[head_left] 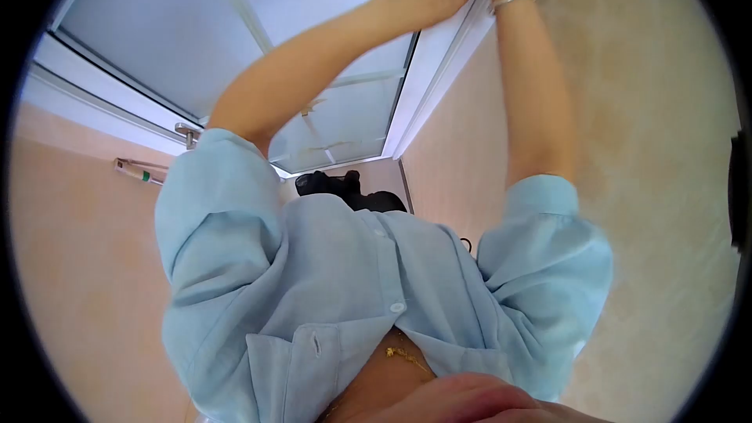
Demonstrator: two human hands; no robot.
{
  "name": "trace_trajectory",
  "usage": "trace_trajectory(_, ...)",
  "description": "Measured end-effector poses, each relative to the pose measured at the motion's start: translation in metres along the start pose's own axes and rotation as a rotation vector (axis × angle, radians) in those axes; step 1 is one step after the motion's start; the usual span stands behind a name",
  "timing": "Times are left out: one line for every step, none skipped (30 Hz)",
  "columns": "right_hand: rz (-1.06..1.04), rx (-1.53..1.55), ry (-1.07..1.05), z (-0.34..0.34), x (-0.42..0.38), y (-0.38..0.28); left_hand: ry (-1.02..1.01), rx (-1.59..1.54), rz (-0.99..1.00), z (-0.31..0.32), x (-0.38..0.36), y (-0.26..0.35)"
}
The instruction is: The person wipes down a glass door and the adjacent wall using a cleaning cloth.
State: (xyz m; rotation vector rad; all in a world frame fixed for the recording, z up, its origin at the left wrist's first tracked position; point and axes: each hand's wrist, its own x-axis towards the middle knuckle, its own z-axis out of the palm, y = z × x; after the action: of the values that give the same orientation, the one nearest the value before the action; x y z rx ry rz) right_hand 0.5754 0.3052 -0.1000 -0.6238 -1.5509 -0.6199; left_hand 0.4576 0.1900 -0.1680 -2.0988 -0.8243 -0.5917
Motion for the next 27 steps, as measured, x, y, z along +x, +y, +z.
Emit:
trace_trajectory(0.122,0.001,-0.098,-0.001,-0.035,-0.004,-0.036,-0.022,0.016,0.012,-0.018,0.012)
trace_trajectory(0.155,0.030,-0.137,-0.002,-0.072,-0.011,-0.027,-0.026,-0.005,0.024,-0.034,0.024)
trace_trajectory(0.185,0.059,-0.174,-0.006,-0.108,-0.021,-0.042,-0.249,-0.032,0.040,-0.051,0.033)
trace_trajectory(0.213,0.087,-0.209,-0.008,-0.144,-0.029,-0.188,-0.369,-0.069,0.052,-0.066,0.042)
trace_trajectory(0.322,0.191,-0.264,-0.007,-0.176,-0.036,-0.213,-0.478,-0.133,0.063,-0.079,0.052)
trace_trajectory(0.437,0.288,-0.309,-0.006,-0.208,-0.043,-0.272,-0.613,-0.238,0.071,-0.091,0.063)
trace_trajectory(0.508,0.286,-0.323,-0.013,-0.226,-0.057,-0.318,-0.741,-0.352,0.079,-0.104,0.074)
trace_trajectory(0.579,0.283,-0.336,-0.021,-0.244,-0.071,-0.208,-0.561,-0.159,0.107,-0.128,0.085)
trace_trajectory(0.613,0.279,-0.344,-0.027,-0.262,-0.079,-0.116,-0.558,-0.118,0.124,-0.147,0.094)
trace_trajectory(0.764,0.410,-0.312,-0.023,-0.286,-0.081,-0.225,-0.588,-0.115,0.143,-0.165,0.099)
trace_trajectory(0.880,0.450,-0.249,-0.023,-0.304,-0.087,-0.335,-0.616,-0.107,0.152,-0.175,0.099)
trace_trajectory(0.783,0.356,-0.317,-0.027,-0.324,-0.087,-0.421,-0.685,-0.255,0.140,-0.173,0.093)
trace_trajectory(0.740,0.303,-0.363,-0.032,-0.331,-0.092,-0.509,-0.753,-0.408,0.119,-0.169,0.087)
trace_trajectory(0.694,0.250,-0.405,-0.038,-0.339,-0.096,-0.601,-0.817,-0.563,0.105,-0.168,0.083)
trace_trajectory(0.699,0.241,-0.423,-0.040,-0.346,-0.101,-0.457,-0.872,-0.687,0.125,-0.177,0.078)
trace_trajectory(0.706,0.232,-0.444,-0.043,-0.350,-0.108,-0.461,-0.899,-0.741,0.111,-0.169,0.072)
trace_trajectory(0.769,0.291,-0.380,-0.045,-0.348,-0.118,-0.468,-0.927,-0.797,0.092,-0.156,0.065)
trace_trajectory(0.829,0.346,-0.314,-0.048,-0.335,-0.132,-0.346,-1.053,-0.787,0.076,-0.148,0.065)
trace_trajectory(0.884,0.400,-0.245,-0.050,-0.317,-0.143,-0.215,-1.176,-0.775,0.064,-0.139,0.065)
trace_trajectory(0.825,0.400,-0.179,-0.051,-0.298,-0.150,-0.159,-1.178,-0.679,0.061,-0.131,0.062)
trace_trajectory(0.779,0.380,-0.123,-0.055,-0.283,-0.155,-0.120,-1.194,-0.590,0.058,-0.123,0.064)
trace_trajectory(0.710,0.382,-0.078,-0.055,-0.265,-0.155,0.031,-1.205,-0.483,0.054,-0.109,0.063)
trace_trajectory(0.653,0.337,-0.072,-0.055,-0.243,-0.151,0.187,-1.209,-0.377,0.048,-0.090,0.057)
trace_trajectory(0.596,0.355,-0.086,-0.058,-0.228,-0.144,0.189,-1.221,-0.375,0.043,-0.075,0.051)
trace_trajectory(0.689,0.402,-0.050,-0.054,-0.226,-0.140,0.193,-1.233,-0.370,0.041,-0.063,0.046)
trace_trajectory(0.819,0.412,-0.006,-0.048,-0.231,-0.132,0.094,-1.324,-0.488,0.044,-0.059,0.044)
trace_trajectory(0.948,0.419,0.041,-0.044,-0.239,-0.127,-0.065,-1.653,-0.678,0.072,-0.061,0.044)
